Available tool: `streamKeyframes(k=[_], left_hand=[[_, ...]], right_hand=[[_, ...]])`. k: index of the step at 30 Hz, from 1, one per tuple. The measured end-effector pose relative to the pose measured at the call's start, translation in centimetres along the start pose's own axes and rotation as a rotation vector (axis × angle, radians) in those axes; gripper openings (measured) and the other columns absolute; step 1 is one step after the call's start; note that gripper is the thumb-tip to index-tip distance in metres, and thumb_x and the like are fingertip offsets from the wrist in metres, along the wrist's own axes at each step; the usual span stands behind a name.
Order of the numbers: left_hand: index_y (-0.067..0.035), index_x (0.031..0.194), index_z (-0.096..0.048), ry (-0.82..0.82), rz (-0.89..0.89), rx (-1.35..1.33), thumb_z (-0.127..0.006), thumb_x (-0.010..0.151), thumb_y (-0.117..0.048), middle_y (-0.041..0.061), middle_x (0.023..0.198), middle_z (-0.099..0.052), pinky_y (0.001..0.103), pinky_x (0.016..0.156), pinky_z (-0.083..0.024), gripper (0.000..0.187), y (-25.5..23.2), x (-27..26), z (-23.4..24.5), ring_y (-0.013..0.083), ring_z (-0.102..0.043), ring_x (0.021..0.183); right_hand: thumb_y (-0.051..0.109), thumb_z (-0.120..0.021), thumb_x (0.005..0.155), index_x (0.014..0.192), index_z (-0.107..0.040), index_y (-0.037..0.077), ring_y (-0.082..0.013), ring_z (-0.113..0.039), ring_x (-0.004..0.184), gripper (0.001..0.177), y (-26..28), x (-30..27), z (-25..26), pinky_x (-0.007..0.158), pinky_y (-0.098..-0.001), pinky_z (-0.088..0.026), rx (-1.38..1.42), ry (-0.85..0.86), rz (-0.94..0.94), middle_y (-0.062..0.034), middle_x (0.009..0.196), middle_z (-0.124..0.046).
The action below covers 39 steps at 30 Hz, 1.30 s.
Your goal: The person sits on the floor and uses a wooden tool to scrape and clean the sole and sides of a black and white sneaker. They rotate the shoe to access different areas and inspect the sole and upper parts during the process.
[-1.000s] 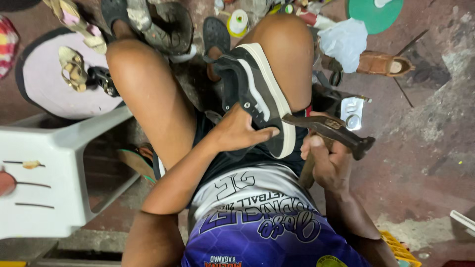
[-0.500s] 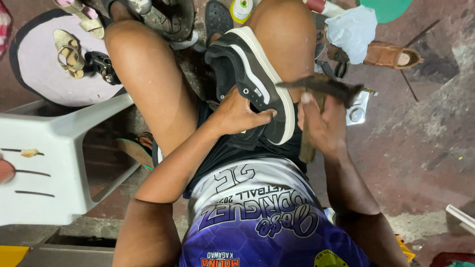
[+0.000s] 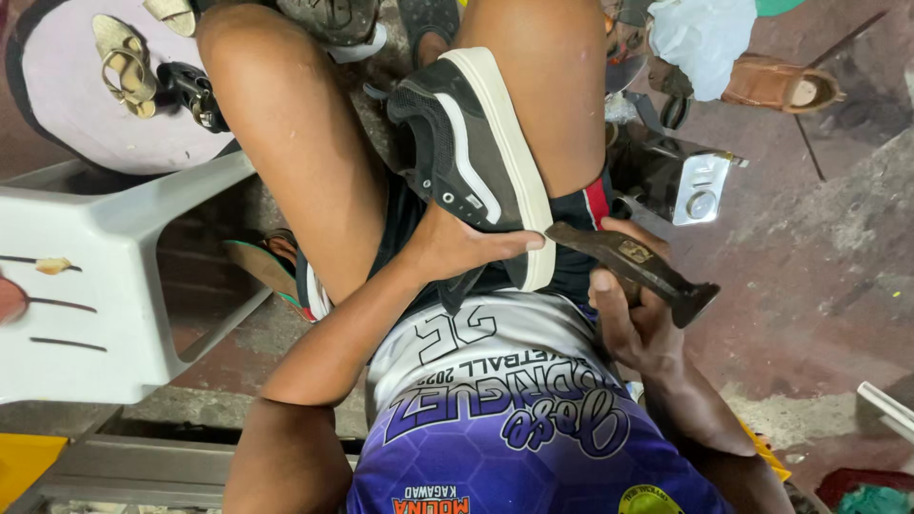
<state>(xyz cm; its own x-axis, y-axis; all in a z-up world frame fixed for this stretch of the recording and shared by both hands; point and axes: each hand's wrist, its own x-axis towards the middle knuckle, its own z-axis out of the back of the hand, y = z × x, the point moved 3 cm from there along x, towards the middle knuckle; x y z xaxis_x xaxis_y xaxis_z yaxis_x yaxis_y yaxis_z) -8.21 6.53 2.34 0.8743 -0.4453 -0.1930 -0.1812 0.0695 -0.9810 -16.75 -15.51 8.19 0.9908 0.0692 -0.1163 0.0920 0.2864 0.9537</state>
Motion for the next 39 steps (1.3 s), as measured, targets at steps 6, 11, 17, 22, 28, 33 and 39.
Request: streamKeyframes(k=[6,11,17,22,28,33,39], left_hand=[[0.002,0.145,-0.049,-0.015,-0.100,-0.031,-0.092,0.078,-0.027,0.012,0.141,-0.057,0.039,0.120,-0.041,0.085,0.2,-0.9,0.6,0.0226,-0.053,0.134],[0.000,0.137,-0.055,-0.025,-0.097,-0.044,-0.092,0.078,-0.022,0.011,0.132,-0.061,0.039,0.113,-0.047,0.073,1.3,-0.6,1.4,0.0222,-0.058,0.126],[0.000,0.127,-0.062,-0.030,0.052,-0.251,-0.088,0.081,-0.019,0.008,0.116,-0.069,0.037,0.099,-0.057,0.057,2.0,-0.5,1.6,0.0185,-0.066,0.109],[0.001,0.132,-0.057,-0.092,-0.164,0.038,-0.088,0.083,-0.023,0.013,0.125,-0.064,0.040,0.107,-0.051,0.063,0.2,-1.7,2.9,0.0244,-0.061,0.118],[0.000,0.139,-0.055,-0.176,-0.113,0.056,-0.084,0.092,-0.023,0.013,0.133,-0.063,0.040,0.115,-0.049,0.060,-0.1,-5.0,1.5,0.0265,-0.061,0.127],[0.000,0.135,-0.057,-0.243,-0.055,-0.004,-0.083,0.089,-0.022,0.013,0.128,-0.065,0.039,0.109,-0.052,0.058,1.2,-5.7,1.8,0.0262,-0.063,0.120],[0.000,0.137,-0.053,-0.293,-0.160,0.097,-0.085,0.084,-0.020,0.015,0.131,-0.061,0.041,0.114,-0.046,0.065,1.4,-5.8,2.5,0.0276,-0.058,0.126]], right_hand=[[0.006,-0.050,0.107,0.143,-0.044,-0.007,-0.0043,-0.049,0.067,0.039,0.1,2.0,-1.5,0.061,-0.0213,-0.044,0.044,0.044,-0.049,-0.0047,0.091,-0.061],[0.012,-0.054,0.106,0.141,-0.048,-0.004,-0.0065,-0.053,0.065,0.039,1.3,6.8,-2.5,0.058,-0.0217,-0.046,-0.080,0.075,-0.058,-0.0063,0.094,-0.060],[0.025,-0.061,0.108,0.134,-0.057,0.000,-0.0117,-0.063,0.065,0.036,3.4,14.6,-4.4,0.072,-0.0272,-0.048,-0.469,0.202,-0.172,-0.0082,0.081,-0.065],[0.022,-0.057,0.110,0.139,-0.058,0.000,-0.0102,-0.058,0.070,0.036,4.5,11.2,-1.7,0.065,-0.0240,-0.049,-0.091,0.089,-0.086,-0.0032,0.084,-0.061],[0.012,-0.051,0.104,0.137,-0.053,-0.005,-0.0072,-0.056,0.068,0.037,2.4,4.1,-1.2,0.064,-0.0224,-0.049,0.098,0.028,-0.102,-0.0030,0.087,-0.062],[0.009,-0.056,0.102,0.144,-0.052,-0.005,-0.0107,-0.055,0.072,0.044,1.1,3.5,-4.5,0.066,-0.0246,-0.047,0.065,0.158,-0.170,-0.0074,0.086,-0.059],[0.014,-0.055,0.112,0.140,-0.054,-0.005,-0.0314,-0.061,0.123,0.034,2.1,7.8,-6.6,0.109,-0.0426,-0.049,-0.287,0.207,0.295,-0.0208,0.129,-0.061]])
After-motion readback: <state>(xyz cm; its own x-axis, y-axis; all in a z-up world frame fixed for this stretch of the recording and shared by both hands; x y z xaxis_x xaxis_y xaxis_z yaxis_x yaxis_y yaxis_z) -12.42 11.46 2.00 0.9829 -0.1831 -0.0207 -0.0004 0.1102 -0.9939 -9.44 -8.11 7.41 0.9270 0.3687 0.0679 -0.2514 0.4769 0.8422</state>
